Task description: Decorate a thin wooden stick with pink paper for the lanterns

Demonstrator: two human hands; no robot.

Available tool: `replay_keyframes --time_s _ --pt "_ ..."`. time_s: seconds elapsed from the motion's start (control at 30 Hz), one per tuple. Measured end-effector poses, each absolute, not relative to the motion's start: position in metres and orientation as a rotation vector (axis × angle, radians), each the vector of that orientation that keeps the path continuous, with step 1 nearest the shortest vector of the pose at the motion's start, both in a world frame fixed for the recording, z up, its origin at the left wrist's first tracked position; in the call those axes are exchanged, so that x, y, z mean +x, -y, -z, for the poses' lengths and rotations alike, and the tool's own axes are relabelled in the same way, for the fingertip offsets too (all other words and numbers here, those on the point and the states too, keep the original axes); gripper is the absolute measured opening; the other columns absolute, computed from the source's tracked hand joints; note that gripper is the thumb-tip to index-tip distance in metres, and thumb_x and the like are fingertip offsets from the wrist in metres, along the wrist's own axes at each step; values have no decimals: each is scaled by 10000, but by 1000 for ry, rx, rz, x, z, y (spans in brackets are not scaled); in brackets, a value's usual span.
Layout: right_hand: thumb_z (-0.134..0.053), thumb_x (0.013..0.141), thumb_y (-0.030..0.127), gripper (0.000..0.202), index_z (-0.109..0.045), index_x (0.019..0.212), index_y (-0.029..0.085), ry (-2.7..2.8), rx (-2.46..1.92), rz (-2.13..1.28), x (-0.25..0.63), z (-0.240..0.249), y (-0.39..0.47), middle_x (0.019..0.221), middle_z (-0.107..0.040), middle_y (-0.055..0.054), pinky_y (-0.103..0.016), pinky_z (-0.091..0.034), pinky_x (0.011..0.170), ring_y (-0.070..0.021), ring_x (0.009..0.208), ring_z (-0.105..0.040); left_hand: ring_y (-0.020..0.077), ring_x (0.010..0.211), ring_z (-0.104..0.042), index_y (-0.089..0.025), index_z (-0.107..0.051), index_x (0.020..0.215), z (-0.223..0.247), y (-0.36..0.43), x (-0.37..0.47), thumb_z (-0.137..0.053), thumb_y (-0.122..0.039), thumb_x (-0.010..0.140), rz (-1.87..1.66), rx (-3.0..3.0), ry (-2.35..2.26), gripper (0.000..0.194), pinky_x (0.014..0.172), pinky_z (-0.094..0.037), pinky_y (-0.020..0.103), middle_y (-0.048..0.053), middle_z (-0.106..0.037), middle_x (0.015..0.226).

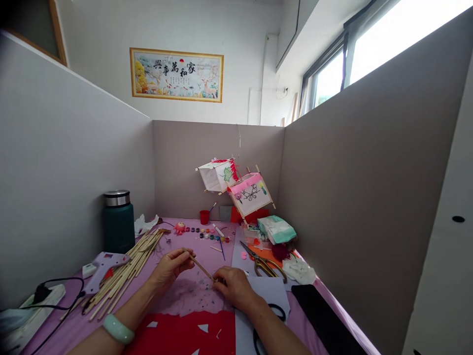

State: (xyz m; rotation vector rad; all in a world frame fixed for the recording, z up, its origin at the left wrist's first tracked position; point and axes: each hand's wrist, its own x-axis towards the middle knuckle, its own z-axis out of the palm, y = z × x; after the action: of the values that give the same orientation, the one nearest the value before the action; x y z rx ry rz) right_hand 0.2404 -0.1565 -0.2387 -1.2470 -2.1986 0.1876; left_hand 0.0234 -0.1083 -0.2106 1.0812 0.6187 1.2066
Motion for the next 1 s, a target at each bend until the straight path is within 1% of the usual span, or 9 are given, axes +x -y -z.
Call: replay_keyframes --time_s 0.13,0.37,0.6,0.77,0.9,1.0 --pt "-546 810 284 141 -658 850 207 2196 -1245 -194 240 238 157 827 -670 -10 -213 -391 681 -139 767 -591 104 589 -600 -112 -680 776 212 108 23 -771 -301 565 -1207 1089 -623 298 677 -513 282 52 -656 792" --pt "-522 832 276 161 -666 838 204 2204 -1233 -160 240 240 157 819 -668 -17 -216 -391 685 -138 767 -591 109 595 -593 -116 -688 794 213 107 23 -765 -300 578 -1184 1120 -609 294 654 -516 295 60 -654 824" --pt "-478 855 264 169 -634 874 200 2128 -1208 -102 235 238 162 835 -658 -21 -221 -389 692 -134 755 -585 137 630 -605 -146 -693 911 207 117 23 -726 -331 635 -1134 1146 -516 334 656 -500 323 116 -653 972" --pt "-511 819 238 105 -611 817 203 2149 -1226 -161 232 240 161 752 -645 8 -213 -371 634 -123 675 -570 142 619 -603 -151 -694 910 211 116 23 -710 -332 652 -1089 1200 -524 316 663 -488 336 117 -655 966" --pt "-494 820 243 106 -586 847 199 2068 -1232 -209 232 240 159 737 -638 6 -216 -367 623 -124 651 -559 141 598 -600 -142 -688 911 215 115 24 -698 -340 662 -1048 1250 -543 317 651 -484 328 120 -655 965" --pt "-506 805 251 92 -580 810 196 2046 -1236 -235 232 240 158 721 -631 3 -220 -367 615 -130 642 -551 145 587 -605 -139 -680 918 215 114 24 -687 -354 672 -1031 1269 -562 327 627 -483 317 120 -657 951"
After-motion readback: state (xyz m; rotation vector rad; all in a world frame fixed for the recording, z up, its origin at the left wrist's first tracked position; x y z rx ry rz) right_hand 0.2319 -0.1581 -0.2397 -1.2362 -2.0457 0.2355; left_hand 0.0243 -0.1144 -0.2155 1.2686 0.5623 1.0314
